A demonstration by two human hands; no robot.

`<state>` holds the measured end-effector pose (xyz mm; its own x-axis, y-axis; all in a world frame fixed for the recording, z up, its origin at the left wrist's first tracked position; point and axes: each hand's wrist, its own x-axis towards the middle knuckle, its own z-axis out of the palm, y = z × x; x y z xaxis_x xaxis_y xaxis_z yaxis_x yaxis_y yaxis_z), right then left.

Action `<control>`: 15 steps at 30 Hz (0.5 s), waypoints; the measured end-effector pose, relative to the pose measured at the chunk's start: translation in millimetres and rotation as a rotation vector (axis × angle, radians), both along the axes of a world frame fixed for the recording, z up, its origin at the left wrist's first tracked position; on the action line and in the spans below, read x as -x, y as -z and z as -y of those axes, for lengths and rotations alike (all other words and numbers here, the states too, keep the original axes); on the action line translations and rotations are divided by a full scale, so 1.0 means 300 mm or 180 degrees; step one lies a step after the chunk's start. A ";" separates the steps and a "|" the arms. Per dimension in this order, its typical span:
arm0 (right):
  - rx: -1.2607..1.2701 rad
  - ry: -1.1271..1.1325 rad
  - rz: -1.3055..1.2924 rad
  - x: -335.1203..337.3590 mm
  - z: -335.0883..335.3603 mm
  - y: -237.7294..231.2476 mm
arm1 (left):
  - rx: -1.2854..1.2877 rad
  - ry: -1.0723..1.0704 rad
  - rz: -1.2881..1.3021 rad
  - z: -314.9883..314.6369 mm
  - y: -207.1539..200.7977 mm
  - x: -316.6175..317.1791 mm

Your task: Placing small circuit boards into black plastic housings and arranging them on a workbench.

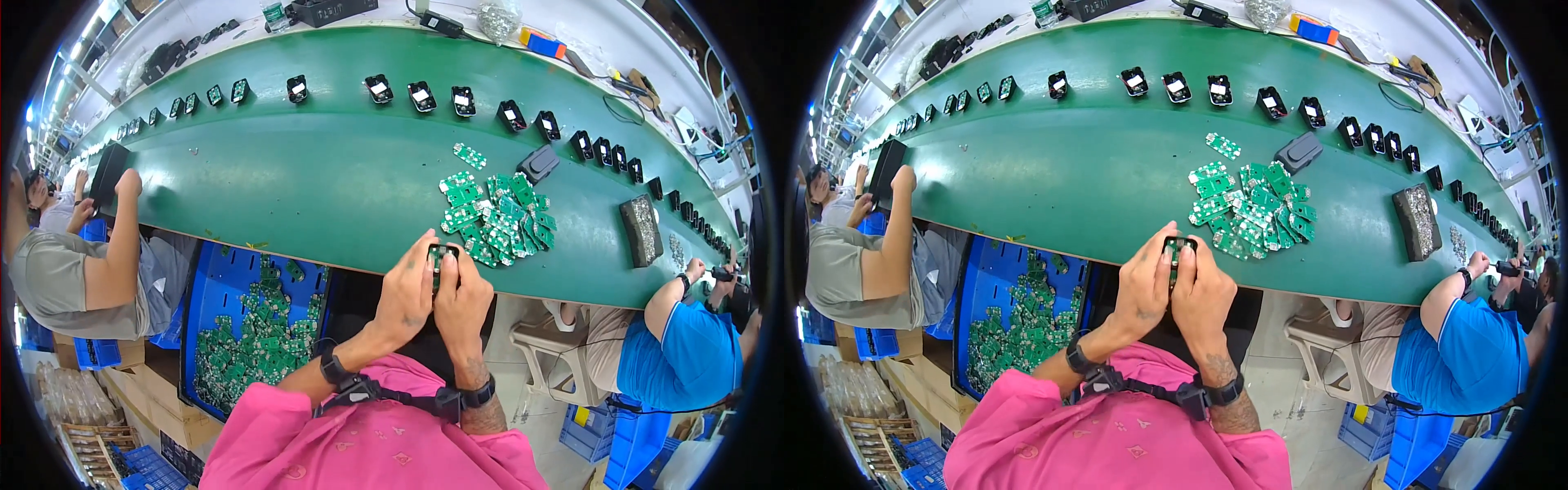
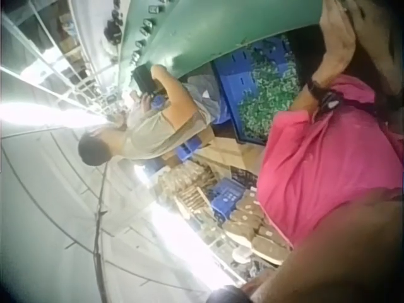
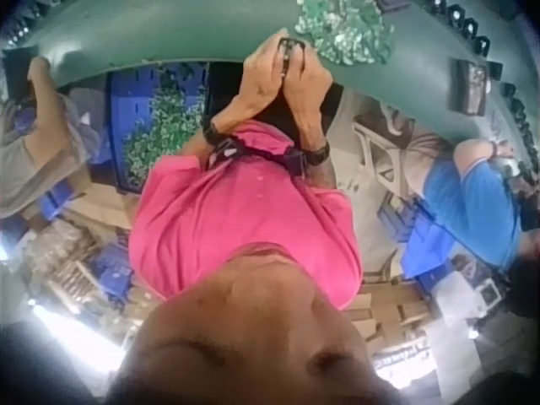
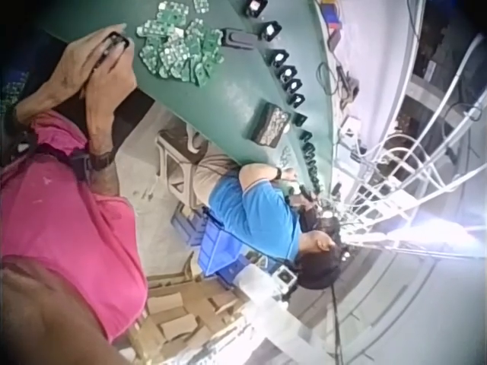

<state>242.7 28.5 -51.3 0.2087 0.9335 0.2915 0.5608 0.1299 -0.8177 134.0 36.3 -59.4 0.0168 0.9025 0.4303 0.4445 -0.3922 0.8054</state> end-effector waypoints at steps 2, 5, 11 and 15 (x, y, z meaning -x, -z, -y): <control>0.0439 -0.0266 -0.0352 -0.014 -0.016 -0.005 | 0.0435 0.0368 0.0218 -0.024 -0.004 0.026; 0.0407 -0.0765 -0.1064 -0.049 -0.010 -0.035 | 0.0953 0.0624 0.0698 -0.041 -0.042 0.059; 0.0805 -0.0950 -0.1216 -0.109 0.002 -0.068 | 0.1076 0.1590 0.0768 -0.035 -0.097 0.109; 0.0874 -0.1066 -0.1575 -0.113 0.011 -0.082 | 0.1598 0.1732 0.1077 -0.027 -0.149 0.127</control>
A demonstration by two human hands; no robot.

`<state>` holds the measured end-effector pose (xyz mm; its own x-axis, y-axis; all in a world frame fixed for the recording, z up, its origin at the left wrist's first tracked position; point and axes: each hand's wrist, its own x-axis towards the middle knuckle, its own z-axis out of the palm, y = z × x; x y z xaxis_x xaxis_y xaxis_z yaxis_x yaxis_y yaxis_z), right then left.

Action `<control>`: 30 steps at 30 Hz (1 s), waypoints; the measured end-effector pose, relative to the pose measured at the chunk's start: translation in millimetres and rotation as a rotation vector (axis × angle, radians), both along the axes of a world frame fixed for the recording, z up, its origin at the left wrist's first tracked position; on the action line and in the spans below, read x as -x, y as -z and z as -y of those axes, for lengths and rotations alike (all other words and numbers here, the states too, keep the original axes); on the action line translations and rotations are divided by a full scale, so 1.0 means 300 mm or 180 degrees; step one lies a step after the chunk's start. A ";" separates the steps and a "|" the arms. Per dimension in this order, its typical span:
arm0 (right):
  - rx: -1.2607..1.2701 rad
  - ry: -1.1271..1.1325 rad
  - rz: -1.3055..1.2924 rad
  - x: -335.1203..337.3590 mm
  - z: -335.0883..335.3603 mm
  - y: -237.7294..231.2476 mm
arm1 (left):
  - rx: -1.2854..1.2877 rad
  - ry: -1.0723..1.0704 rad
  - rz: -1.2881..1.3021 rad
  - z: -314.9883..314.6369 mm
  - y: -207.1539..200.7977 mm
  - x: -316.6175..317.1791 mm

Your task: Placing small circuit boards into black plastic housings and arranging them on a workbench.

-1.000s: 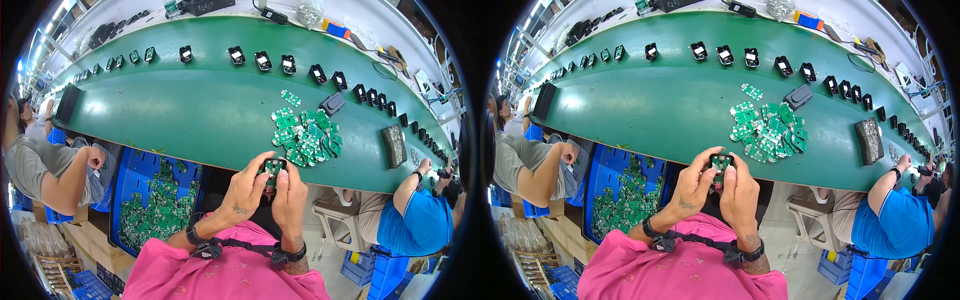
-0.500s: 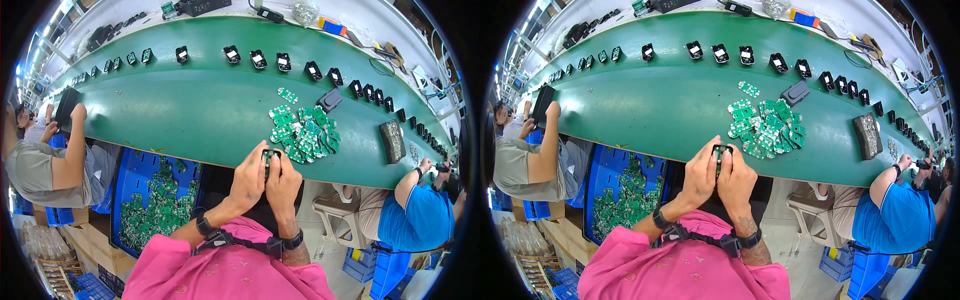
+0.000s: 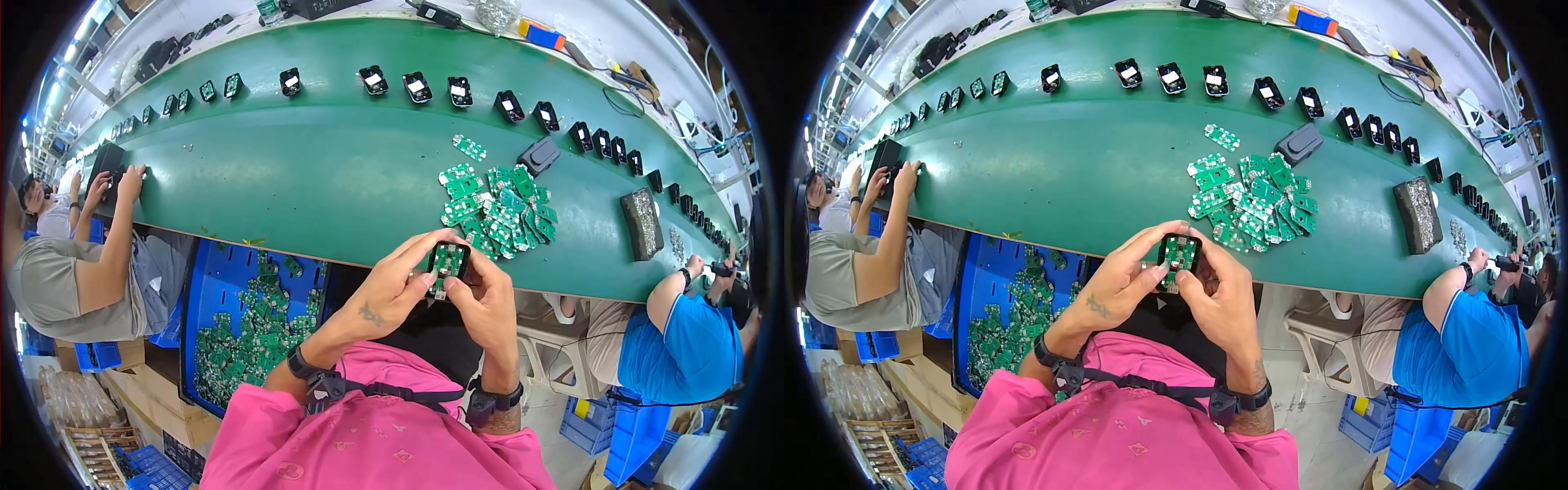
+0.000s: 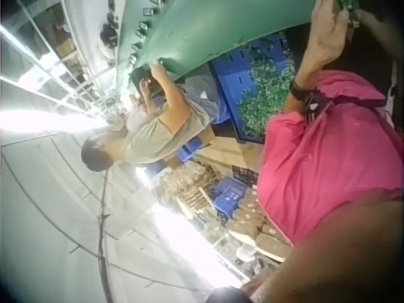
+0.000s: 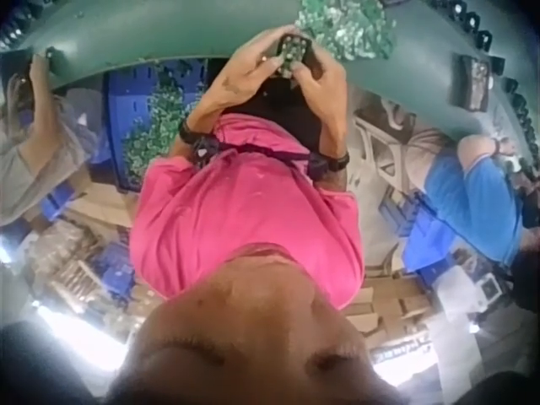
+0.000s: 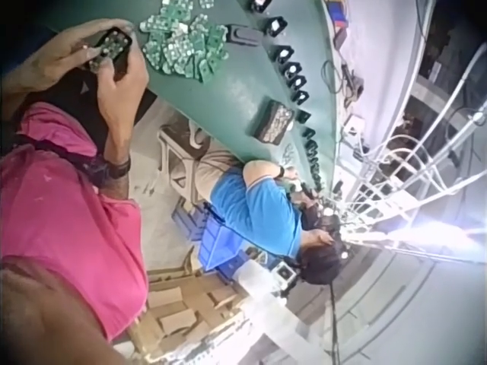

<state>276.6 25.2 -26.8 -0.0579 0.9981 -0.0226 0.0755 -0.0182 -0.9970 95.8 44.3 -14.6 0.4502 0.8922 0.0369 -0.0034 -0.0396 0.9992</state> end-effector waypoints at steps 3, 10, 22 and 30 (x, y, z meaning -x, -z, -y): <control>0.0002 -0.0022 -0.0074 0.003 0.014 0.019 | -0.0382 0.0024 -0.0213 0.011 -0.002 -0.003; 0.0693 -0.0105 -0.1028 -0.002 -0.010 0.021 | 0.1960 -0.0111 0.0916 -0.055 0.031 0.010; 0.0714 0.0059 -0.0882 0.058 -0.066 0.030 | 0.2504 -0.0220 0.1790 -0.114 0.030 0.066; 0.0120 -0.0498 -0.0373 0.099 -0.124 0.054 | 0.0199 0.0099 -0.0163 -0.170 0.029 0.153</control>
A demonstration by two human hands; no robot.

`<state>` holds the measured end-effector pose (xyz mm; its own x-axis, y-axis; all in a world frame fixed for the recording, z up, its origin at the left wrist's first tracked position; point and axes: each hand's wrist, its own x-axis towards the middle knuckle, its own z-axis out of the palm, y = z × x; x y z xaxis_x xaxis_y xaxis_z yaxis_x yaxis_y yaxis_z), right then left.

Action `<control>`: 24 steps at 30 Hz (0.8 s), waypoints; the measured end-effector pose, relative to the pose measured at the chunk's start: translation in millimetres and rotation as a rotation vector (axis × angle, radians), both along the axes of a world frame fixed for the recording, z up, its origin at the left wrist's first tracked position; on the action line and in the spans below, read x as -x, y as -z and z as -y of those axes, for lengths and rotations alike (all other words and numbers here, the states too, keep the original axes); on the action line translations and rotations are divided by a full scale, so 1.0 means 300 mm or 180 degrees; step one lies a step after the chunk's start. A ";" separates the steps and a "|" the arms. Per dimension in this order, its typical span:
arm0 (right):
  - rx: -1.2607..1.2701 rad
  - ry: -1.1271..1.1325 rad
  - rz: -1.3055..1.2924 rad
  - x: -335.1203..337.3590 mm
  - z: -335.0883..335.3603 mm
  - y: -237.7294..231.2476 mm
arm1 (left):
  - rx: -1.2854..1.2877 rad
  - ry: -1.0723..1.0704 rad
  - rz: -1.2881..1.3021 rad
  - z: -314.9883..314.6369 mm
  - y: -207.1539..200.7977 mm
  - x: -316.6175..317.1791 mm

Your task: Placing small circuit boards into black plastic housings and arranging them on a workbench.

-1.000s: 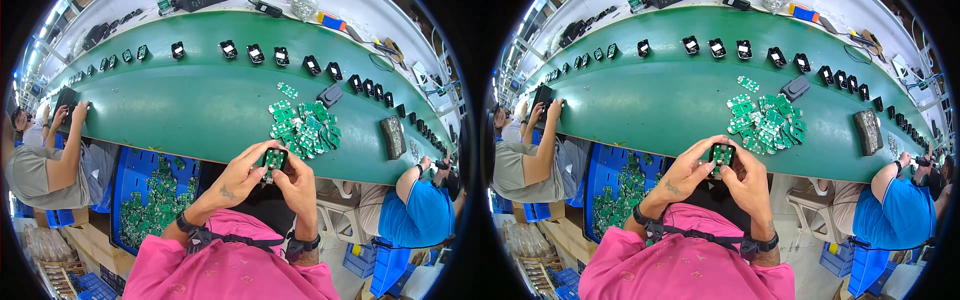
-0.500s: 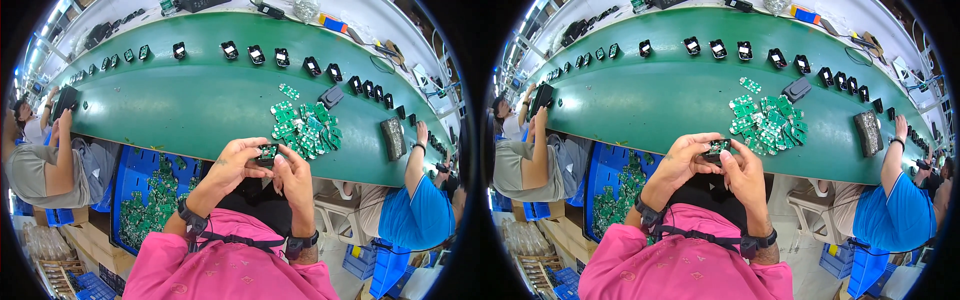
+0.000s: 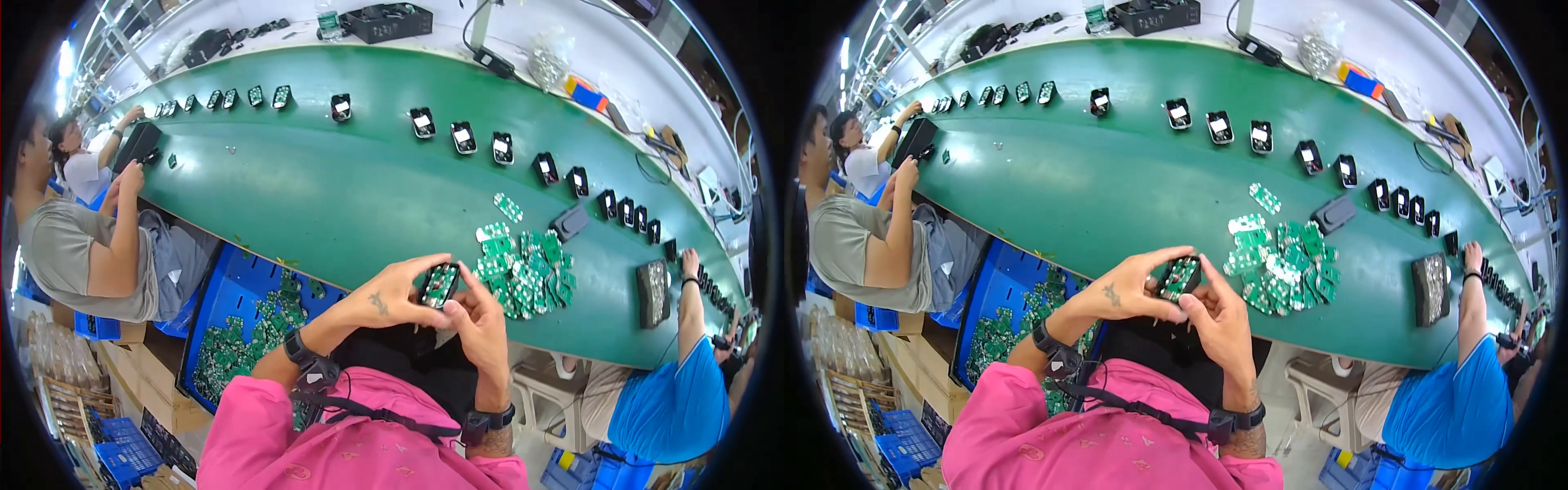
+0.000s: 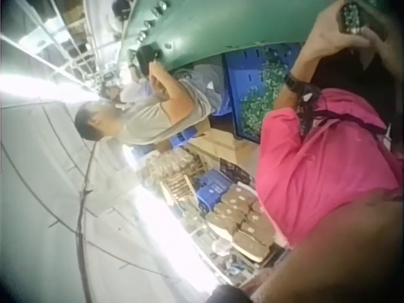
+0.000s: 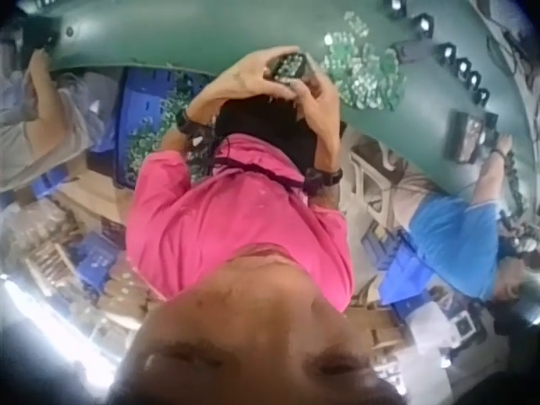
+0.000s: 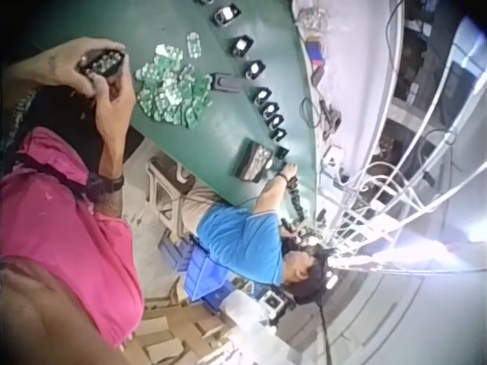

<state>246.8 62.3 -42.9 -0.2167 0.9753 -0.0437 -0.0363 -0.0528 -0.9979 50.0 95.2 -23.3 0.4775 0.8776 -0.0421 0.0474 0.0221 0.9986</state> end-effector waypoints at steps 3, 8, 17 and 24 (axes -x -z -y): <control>0.0439 -0.0209 -0.0329 0.025 -0.040 0.029 | 0.0473 0.0293 -0.0642 -0.047 -0.035 0.066; -0.0580 0.0529 0.0953 0.087 -0.079 0.107 | -0.1837 -0.1223 -0.1883 -0.275 0.004 0.184; -0.1865 0.0951 0.2071 0.124 -0.110 0.171 | -0.1491 -0.2176 -0.3118 -0.975 0.118 0.425; -0.1703 0.1026 0.2020 0.112 -0.123 0.165 | -0.1569 -0.1404 -0.3873 -1.011 0.015 0.360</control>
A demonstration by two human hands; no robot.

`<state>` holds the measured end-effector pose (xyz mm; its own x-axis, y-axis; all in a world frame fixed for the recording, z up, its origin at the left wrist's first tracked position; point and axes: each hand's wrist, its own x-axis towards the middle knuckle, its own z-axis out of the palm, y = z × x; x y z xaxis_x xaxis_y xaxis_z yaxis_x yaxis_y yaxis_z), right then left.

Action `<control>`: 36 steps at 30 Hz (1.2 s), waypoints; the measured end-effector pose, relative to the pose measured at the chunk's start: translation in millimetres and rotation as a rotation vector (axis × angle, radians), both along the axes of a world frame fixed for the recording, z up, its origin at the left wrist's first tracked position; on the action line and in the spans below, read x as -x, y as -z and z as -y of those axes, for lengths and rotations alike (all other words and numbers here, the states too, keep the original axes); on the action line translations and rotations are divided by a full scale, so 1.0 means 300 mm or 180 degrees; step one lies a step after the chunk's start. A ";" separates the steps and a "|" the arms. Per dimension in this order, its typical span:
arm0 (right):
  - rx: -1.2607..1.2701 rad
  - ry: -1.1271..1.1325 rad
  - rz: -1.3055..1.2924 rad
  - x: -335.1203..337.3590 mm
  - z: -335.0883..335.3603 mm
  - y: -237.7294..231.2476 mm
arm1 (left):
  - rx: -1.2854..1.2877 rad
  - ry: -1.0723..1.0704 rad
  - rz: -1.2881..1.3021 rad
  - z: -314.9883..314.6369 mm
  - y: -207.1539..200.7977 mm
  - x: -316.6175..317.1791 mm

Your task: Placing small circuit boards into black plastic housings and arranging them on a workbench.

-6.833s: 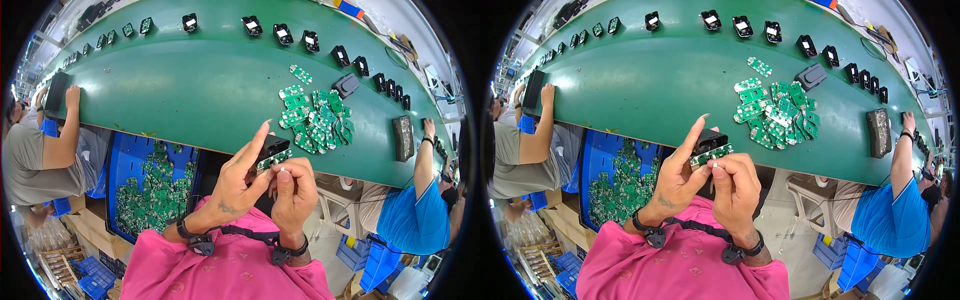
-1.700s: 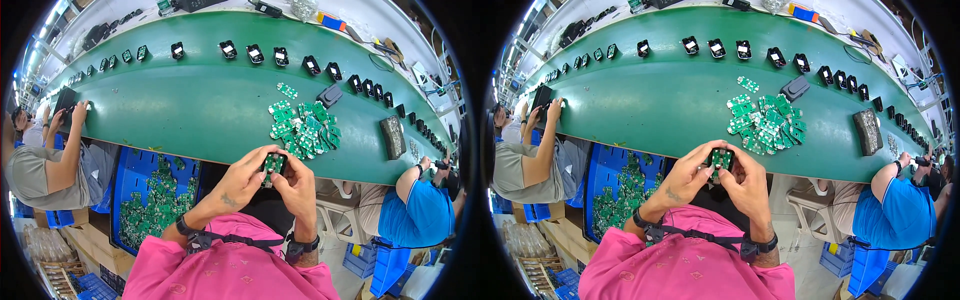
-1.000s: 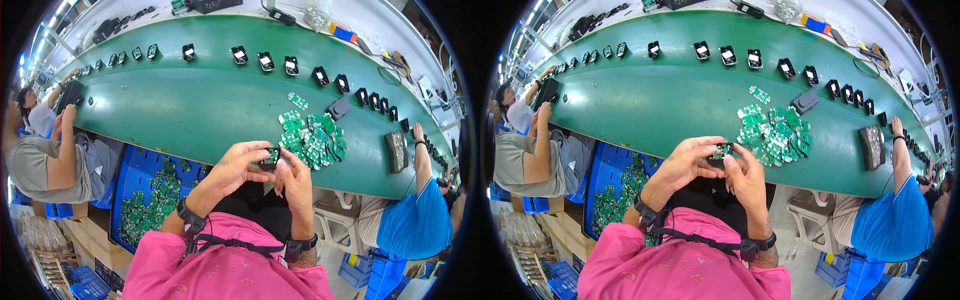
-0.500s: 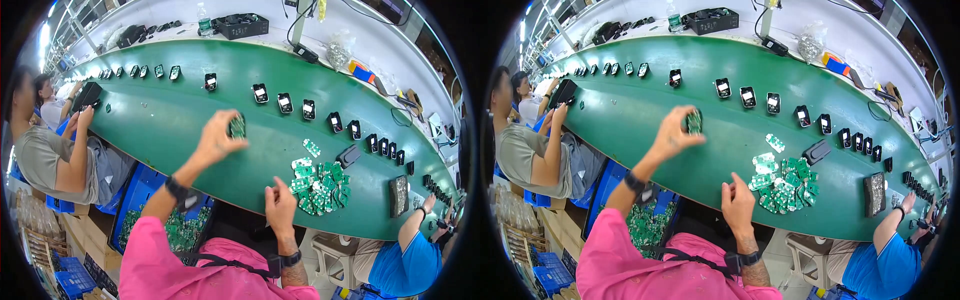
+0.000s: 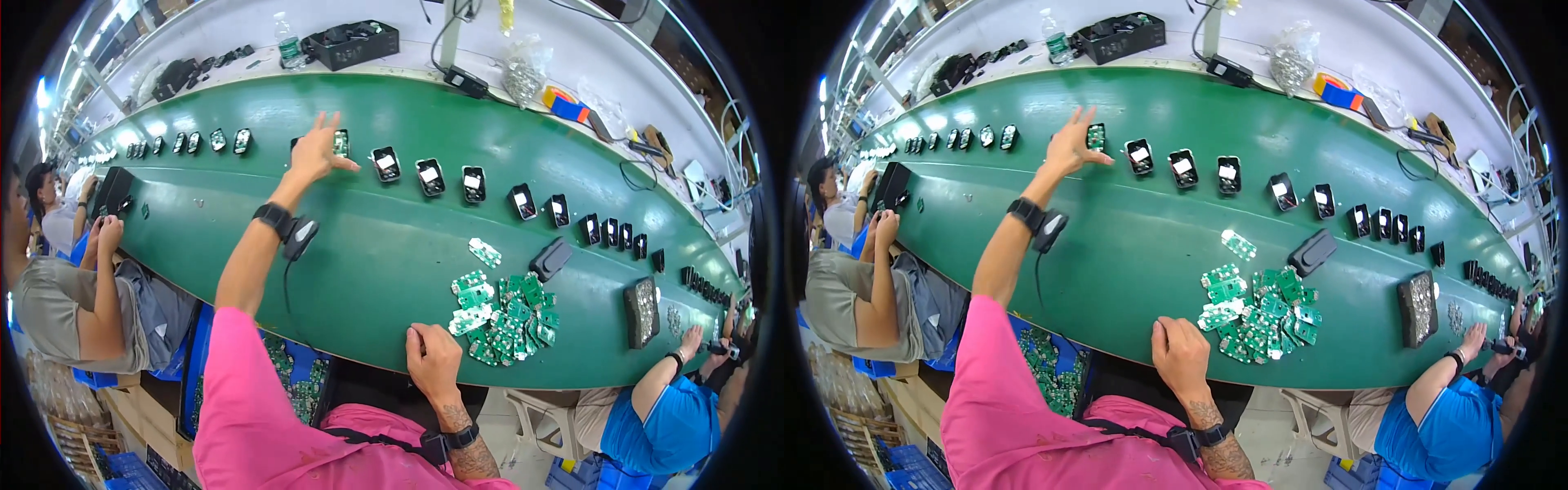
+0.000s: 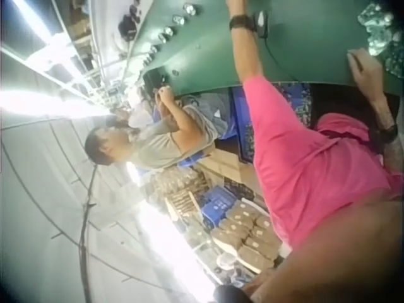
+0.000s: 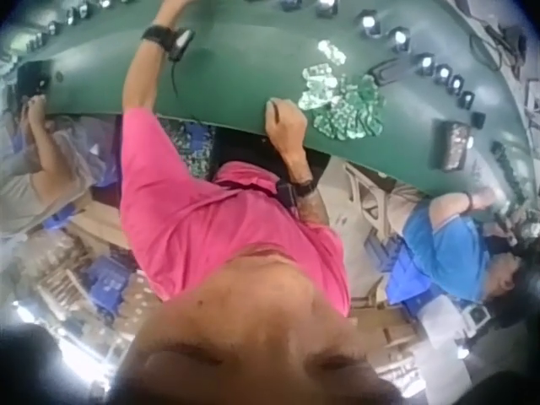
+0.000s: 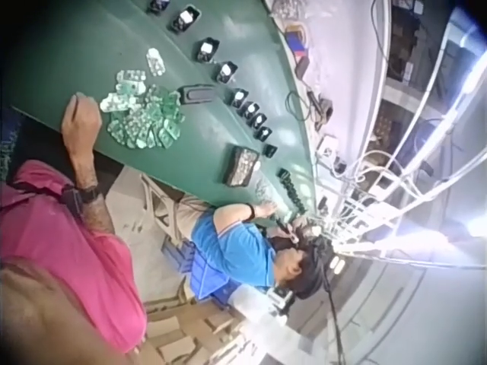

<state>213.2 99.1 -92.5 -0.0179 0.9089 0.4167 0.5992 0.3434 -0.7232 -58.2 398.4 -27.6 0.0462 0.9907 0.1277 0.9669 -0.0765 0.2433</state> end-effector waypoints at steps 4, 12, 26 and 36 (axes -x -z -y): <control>-0.0074 0.0035 0.0019 0.017 -0.010 -0.001 | -0.0094 0.0922 0.0446 0.059 0.038 -0.106; 0.0445 -0.0276 0.0010 -0.070 -0.026 -0.153 | -0.0656 0.0836 0.1307 0.076 0.163 -0.167; 0.0556 0.0531 0.1860 -0.328 -0.429 -0.102 | 0.0023 0.1253 0.2155 0.941 0.137 -0.385; 0.1403 -0.0098 -0.1803 -0.210 -0.175 -0.233 | -0.0693 -0.0568 0.3144 1.068 0.173 -0.406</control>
